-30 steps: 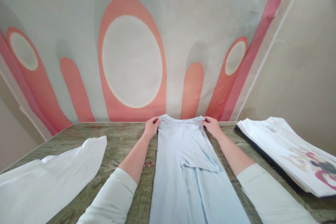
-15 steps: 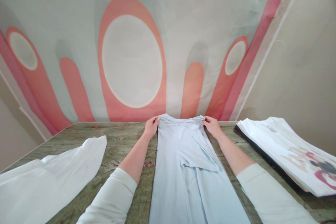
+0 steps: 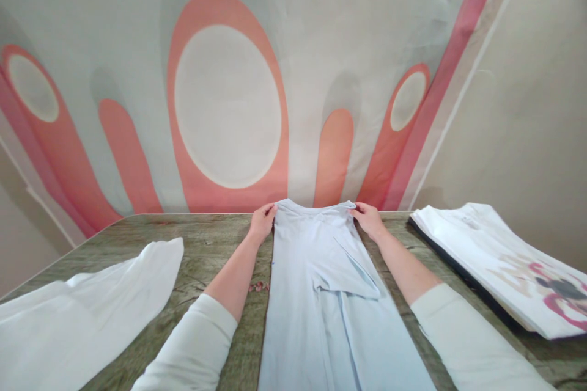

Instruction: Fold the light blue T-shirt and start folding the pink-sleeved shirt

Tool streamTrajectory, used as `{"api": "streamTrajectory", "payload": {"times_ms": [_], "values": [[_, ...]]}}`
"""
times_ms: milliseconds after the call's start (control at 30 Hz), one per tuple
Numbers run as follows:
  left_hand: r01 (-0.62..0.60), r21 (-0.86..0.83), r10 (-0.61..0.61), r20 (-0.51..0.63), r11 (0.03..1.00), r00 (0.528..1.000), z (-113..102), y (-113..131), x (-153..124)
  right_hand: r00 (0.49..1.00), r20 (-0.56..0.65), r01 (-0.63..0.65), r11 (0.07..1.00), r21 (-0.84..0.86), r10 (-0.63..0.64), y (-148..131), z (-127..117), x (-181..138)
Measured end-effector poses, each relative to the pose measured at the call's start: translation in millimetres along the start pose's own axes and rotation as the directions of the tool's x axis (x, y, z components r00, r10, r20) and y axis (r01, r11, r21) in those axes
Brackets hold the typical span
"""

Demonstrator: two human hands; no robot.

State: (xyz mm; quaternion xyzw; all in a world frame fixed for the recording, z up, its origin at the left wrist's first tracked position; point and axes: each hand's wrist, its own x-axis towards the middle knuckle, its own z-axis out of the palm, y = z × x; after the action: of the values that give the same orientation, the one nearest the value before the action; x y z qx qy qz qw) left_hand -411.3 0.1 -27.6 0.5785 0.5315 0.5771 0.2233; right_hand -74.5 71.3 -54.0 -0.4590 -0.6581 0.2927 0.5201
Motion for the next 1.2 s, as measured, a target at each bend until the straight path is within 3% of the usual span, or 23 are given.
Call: {"api": "streamTrajectory", "payload": {"times_ms": [133,367,500,667,900,1033,1200], "values": [[0.002,0.022,-0.002,-0.004,1.0,1.0,1,-4,1,1.0,-0.008,0.011,0.999,-0.043,-0.011,2,1,1],[-0.015,0.147,0.017,-0.009,0.989,1.0,4,-16,5,0.99,-0.137,-0.053,0.965,-0.257,0.018,-1,-1,1],[-0.07,0.267,0.059,0.048,0.961,0.997,3,-15,3,0.997,0.008,-0.063,0.938,-0.341,0.07,-15,0,-9],[-0.121,0.411,0.085,0.106,0.904,0.991,3,-12,1,0.968,0.219,-0.02,0.912,-0.41,0.119,-38,-2,-34],[-0.133,0.566,0.022,0.199,0.813,0.98,4,-9,10,0.911,0.322,-0.028,0.815,-0.578,0.259,-69,-13,-55],[-0.138,0.62,-0.038,0.261,0.772,0.965,0,-6,20,0.882,0.351,-0.085,0.84,-0.536,0.313,-80,-8,-61],[-0.202,0.648,-0.061,0.359,0.735,0.932,-5,1,32,0.869,0.44,0.024,0.867,-0.497,0.228,-91,-4,-70]]}}
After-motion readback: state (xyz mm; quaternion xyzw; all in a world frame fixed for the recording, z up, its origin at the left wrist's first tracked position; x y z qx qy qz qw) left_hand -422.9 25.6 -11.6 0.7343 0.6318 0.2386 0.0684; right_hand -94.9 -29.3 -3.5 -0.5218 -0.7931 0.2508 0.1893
